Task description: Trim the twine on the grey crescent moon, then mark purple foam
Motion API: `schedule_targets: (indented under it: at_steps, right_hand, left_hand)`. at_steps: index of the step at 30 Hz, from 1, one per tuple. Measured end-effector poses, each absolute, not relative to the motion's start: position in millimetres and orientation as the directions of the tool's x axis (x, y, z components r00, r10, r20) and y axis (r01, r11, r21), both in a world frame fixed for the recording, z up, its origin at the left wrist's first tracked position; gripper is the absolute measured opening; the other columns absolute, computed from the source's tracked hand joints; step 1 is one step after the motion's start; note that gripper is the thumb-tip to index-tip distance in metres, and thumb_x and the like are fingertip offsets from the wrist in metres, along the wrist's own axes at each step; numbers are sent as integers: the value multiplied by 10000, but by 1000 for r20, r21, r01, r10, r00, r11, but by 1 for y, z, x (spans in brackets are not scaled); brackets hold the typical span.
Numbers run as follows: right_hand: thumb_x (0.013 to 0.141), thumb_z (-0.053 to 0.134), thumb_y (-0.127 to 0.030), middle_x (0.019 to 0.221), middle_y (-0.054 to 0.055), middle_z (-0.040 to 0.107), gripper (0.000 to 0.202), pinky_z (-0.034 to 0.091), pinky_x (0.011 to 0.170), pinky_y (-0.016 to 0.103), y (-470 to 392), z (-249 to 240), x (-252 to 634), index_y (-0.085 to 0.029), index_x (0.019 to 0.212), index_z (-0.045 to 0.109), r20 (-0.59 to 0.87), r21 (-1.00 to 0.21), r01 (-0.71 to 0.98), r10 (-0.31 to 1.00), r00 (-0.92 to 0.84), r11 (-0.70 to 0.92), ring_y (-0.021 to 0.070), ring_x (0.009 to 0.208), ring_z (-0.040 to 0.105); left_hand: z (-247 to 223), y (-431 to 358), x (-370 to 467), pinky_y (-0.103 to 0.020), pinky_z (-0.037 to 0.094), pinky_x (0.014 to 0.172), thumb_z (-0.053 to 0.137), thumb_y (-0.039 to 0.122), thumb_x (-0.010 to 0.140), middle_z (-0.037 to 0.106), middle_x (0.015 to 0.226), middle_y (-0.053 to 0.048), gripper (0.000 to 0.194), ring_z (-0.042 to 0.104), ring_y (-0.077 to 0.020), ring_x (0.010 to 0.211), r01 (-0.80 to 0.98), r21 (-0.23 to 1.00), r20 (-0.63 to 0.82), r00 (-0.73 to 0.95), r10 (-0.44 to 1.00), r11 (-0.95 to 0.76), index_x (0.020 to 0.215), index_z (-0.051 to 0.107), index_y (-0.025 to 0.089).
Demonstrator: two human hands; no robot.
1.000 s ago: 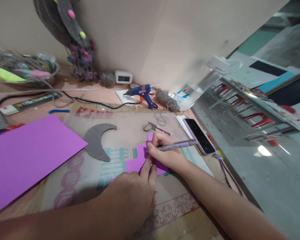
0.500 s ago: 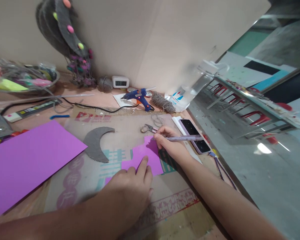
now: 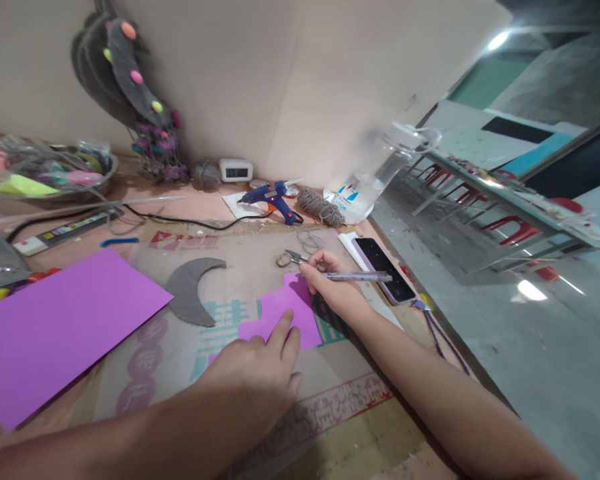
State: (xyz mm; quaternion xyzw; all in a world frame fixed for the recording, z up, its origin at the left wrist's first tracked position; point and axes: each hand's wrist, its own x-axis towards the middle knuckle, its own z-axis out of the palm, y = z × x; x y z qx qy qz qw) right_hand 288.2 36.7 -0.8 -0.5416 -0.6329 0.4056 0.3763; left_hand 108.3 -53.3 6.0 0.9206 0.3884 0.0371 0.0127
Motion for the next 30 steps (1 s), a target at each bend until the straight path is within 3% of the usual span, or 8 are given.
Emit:
schedule_targets:
  at_steps: [5,11,13,16,18,24,27,30]
  right_hand:
    - [870,550,-369,858,40,674,194,461,751,307,40,0,290,-216,930,652,297,-773,546,945,-138,322,174,816,616]
    - [920,440,-227,1207,80,613,300,361,1001,433,56,-10,285,-248,1168,608,387,-530,640,830,-402,556,233,1162,511]
    - [917,449,-212,1168,80,632,282,367,982,428,57,-12,284,-237,1136,625,359,-468,659,808,-467,589,235,1135,513]
    - [907,485,-218,914,77,670,196,403,871,389,56,-11,284,-206,963,672,350,-392,705,805,-480,591,226,936,543]
    - [889,531,-247,830,75,641,152,395,829,377,55,-10,284,-196,906,673,353,-391,736,829,-435,553,224,871,523]
    - [833,620,-258,891,59,628,162,435,784,322,48,-7,283,-180,975,633,299,-531,687,868,-395,496,184,848,565]
    - [842,590,-240,891,31,648,151,464,758,290,37,4,283,-190,984,606,179,-722,561,892,-414,405,151,811,610]
    - [842,580,-225,852,18,661,124,470,733,275,26,16,283,-194,957,615,38,-740,554,846,-532,382,140,768,615]
  left_hand:
    - [5,-54,108,-344,555,455,456,257,867,471,1387,-168,458,696,-234,627,697,21,65,715,696,-717,1284,558,97]
    - [1,-54,107,-339,542,470,442,245,881,489,1377,-192,464,692,-239,660,693,-9,56,720,691,-721,1306,531,81]
    - [0,-55,107,-346,545,489,427,248,888,467,1392,-208,478,694,-246,688,685,-19,54,728,684,-728,1324,503,68]
    - [0,-55,107,-357,552,516,413,241,891,458,1398,-218,485,697,-256,714,667,-51,59,745,665,-743,1335,485,60]
    - [1,-55,107,-354,552,508,423,240,886,462,1397,-210,481,697,-256,708,674,-62,48,739,672,-736,1329,495,69]
    - [4,-56,109,-356,556,482,416,243,889,427,1412,-209,494,700,-250,668,676,-45,29,736,676,-735,1343,475,58]
    - [4,-56,109,-345,552,455,423,239,888,431,1398,-222,489,698,-240,633,689,-19,9,725,689,-725,1335,483,48]
    - [3,-55,109,-340,550,447,427,243,887,466,1371,-229,491,695,-236,614,683,-19,32,731,682,-730,1324,493,30]
